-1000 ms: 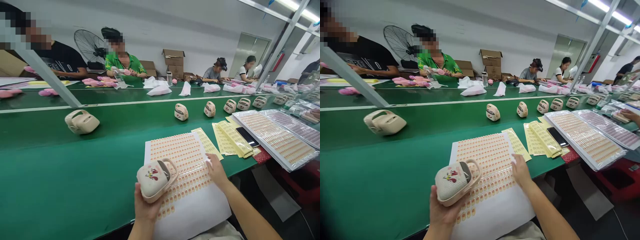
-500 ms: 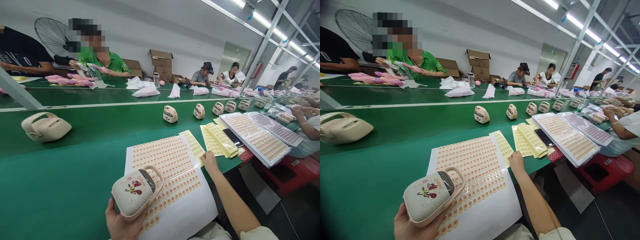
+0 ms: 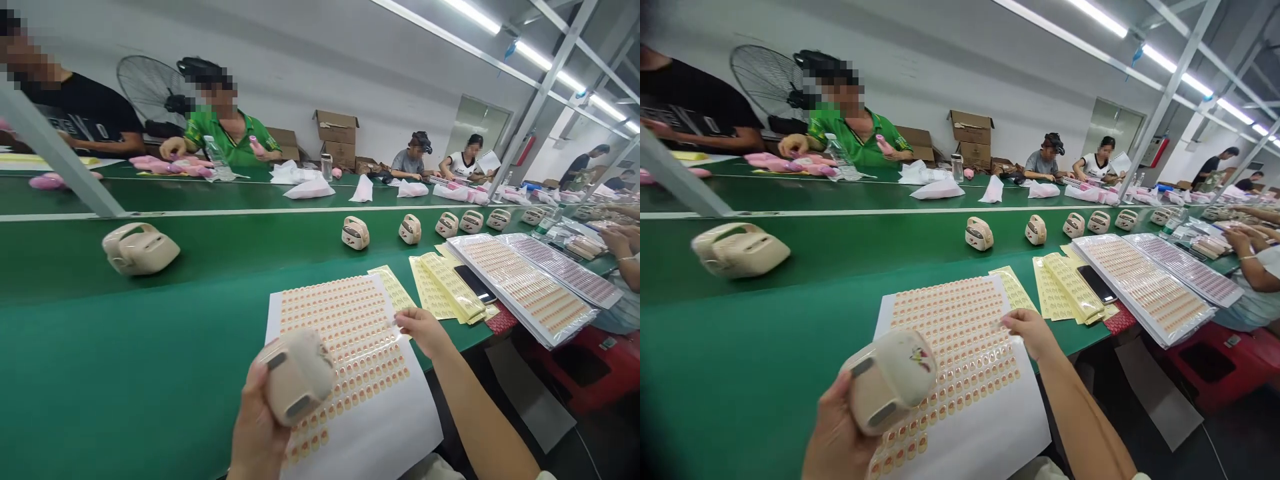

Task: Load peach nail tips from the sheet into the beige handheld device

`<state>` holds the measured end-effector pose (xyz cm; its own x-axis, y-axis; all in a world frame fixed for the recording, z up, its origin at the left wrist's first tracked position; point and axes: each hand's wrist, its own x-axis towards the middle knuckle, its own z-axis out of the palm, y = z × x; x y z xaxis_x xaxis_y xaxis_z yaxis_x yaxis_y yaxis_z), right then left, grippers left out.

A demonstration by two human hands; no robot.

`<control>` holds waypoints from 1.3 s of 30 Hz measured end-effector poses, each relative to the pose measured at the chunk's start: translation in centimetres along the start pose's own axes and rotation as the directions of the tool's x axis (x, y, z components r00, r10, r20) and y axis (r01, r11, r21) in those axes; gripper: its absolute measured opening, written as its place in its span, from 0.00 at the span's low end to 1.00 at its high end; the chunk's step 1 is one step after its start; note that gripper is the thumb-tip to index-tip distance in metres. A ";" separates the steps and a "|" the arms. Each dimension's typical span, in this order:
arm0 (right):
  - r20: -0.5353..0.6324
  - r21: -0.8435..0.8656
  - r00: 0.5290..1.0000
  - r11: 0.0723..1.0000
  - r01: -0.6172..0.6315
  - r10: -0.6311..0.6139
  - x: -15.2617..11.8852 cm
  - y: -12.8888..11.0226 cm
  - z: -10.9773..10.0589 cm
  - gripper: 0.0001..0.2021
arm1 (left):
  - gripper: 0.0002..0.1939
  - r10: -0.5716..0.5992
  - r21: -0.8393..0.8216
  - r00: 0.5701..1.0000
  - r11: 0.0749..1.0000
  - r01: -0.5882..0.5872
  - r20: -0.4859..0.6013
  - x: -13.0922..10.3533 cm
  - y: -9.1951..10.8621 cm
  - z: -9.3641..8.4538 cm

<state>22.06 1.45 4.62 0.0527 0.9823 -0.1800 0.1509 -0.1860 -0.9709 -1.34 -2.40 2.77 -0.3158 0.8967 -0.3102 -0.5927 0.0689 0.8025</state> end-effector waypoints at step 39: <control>-0.373 -0.488 0.926 0.861 -0.145 -0.055 6.0 2.4 -4.2 0.07 | 0.13 -0.339 -0.382 0.941 0.867 0.322 0.023 1.4 -0.4 -3.0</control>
<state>26.88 6.82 1.87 0.4084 0.9112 -0.0543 0.6042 -0.3145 -0.7322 -3.79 -2.49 0.53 -0.0788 0.8302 -0.5518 -0.8979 0.1814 0.4011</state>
